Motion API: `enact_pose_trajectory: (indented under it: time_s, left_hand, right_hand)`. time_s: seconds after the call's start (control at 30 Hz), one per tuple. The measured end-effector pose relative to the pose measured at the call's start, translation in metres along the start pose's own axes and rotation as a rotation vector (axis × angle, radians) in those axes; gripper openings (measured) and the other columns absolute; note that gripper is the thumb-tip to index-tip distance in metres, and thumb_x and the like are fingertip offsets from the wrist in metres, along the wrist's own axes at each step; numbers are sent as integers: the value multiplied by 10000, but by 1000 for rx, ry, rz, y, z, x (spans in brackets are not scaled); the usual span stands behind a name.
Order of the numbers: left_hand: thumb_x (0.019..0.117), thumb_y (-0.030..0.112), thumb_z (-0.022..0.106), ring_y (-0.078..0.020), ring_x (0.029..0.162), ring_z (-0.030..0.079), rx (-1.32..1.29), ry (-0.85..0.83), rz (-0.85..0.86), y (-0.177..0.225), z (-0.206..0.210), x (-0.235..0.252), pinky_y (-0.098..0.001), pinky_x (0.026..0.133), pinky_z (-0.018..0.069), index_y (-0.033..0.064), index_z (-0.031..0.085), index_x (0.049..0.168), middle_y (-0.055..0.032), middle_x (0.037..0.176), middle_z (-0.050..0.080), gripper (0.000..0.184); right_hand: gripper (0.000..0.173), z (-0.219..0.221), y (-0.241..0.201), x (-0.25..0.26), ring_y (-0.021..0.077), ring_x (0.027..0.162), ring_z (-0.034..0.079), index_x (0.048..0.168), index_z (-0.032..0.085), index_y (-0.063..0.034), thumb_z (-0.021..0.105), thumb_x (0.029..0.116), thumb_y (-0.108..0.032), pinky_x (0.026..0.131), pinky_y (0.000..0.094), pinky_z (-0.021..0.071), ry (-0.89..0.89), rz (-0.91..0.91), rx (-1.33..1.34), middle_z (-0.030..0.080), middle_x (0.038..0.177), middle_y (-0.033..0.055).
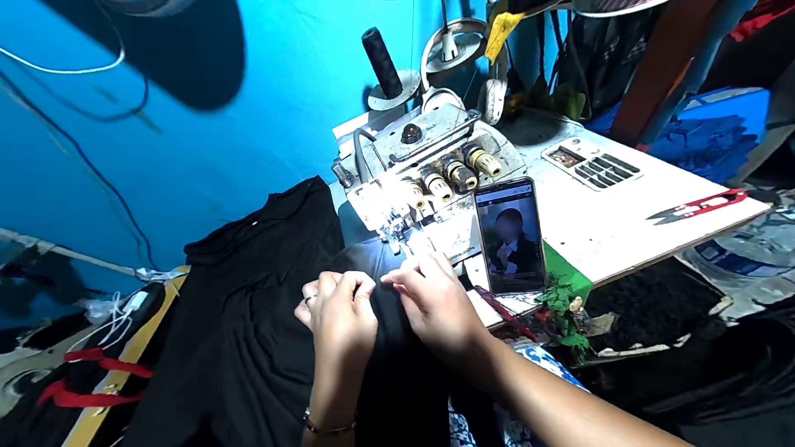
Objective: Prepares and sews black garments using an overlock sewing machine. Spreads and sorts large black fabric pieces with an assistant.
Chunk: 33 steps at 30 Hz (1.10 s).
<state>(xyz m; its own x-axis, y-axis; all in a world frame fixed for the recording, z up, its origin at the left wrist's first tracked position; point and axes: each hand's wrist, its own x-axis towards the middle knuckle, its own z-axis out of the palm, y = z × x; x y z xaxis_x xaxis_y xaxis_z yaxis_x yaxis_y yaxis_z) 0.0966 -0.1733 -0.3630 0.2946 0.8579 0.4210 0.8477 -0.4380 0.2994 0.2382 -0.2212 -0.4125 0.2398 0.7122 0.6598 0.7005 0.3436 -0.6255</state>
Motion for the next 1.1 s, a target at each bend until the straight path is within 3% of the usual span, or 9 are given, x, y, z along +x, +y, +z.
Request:
enact_pose_trajectory:
  time_s: [0.1,0.23,0.33,0.4,0.5,0.63,0.73,0.83,1.1]
  left_hand:
    - [971,288,610,-273,1039,529,-27,30,35,5,-4,-8,-558,883,341,208,736,892,-3,938,574,169]
    - [945,357,634,-268,1090,561,-115,-101,109,-3,-16,-5,-547,886,411,211,767,937,-14,1029,629,198]
    - [997,320,603,-187,1047,614,-178,-186,90,-5,-19,18,-378,830,549,129,719,1071,-68,1219,602,236]
    - [1040,227,573,-155,997,609,-195,-220,43,5,-13,36,-336,806,521,74,709,1062,-75,1233,601,206]
    - [1014,183,632,-254,1099,617,-183,-320,83,16,-4,60,-478,938,495,53,752,975,-105,1104,683,181]
    - [977,141,683,-282,982,642,-158,-391,37,21,3,77,-523,870,498,54,763,877,-116,947,701,154]
    - [976,166,674,-345,995,634,-142,-330,-10,22,8,71,-568,849,500,20,731,877,-175,1001,681,185]
    - [982,211,681,-356,1133,608,-126,-295,-139,24,13,72,-570,948,479,10,728,991,-197,1154,657,207]
    - [1010,206,640,-321,1142,610,-176,-255,-219,29,13,70,-547,948,477,49,756,1000,-157,1150,679,196]
  right_hand:
    - [245,11,-4,17,223,1045,595,1165,765,-210,591,996,-180,875,394,510,-62,-26,-63,667,1085,10]
    - [163,19,6,17,180,1004,650,951,785,-113,623,966,-125,910,355,521,39,-71,4,717,947,8]
    - [156,19,9,13,191,988,661,922,779,-102,627,955,-94,901,385,520,73,-66,53,730,931,19]
    - [154,20,8,12,201,987,657,927,781,-101,630,957,-99,883,400,510,66,-57,55,730,939,25]
    - [147,20,6,13,234,957,642,860,750,-95,625,937,-94,867,433,493,58,-72,18,688,865,44]
    - [154,19,5,11,215,970,622,868,748,-116,617,949,-117,857,422,469,36,-61,6,675,874,17]
    - [150,18,6,11,224,1024,612,866,754,-141,629,947,-157,864,438,442,36,-28,-3,702,919,0]
    - [163,19,7,10,210,1096,608,881,788,-169,641,947,-191,916,456,440,47,15,14,731,1017,-36]
    - [177,20,10,7,146,1075,611,925,794,-175,625,972,-204,945,457,401,45,58,112,736,991,-67]
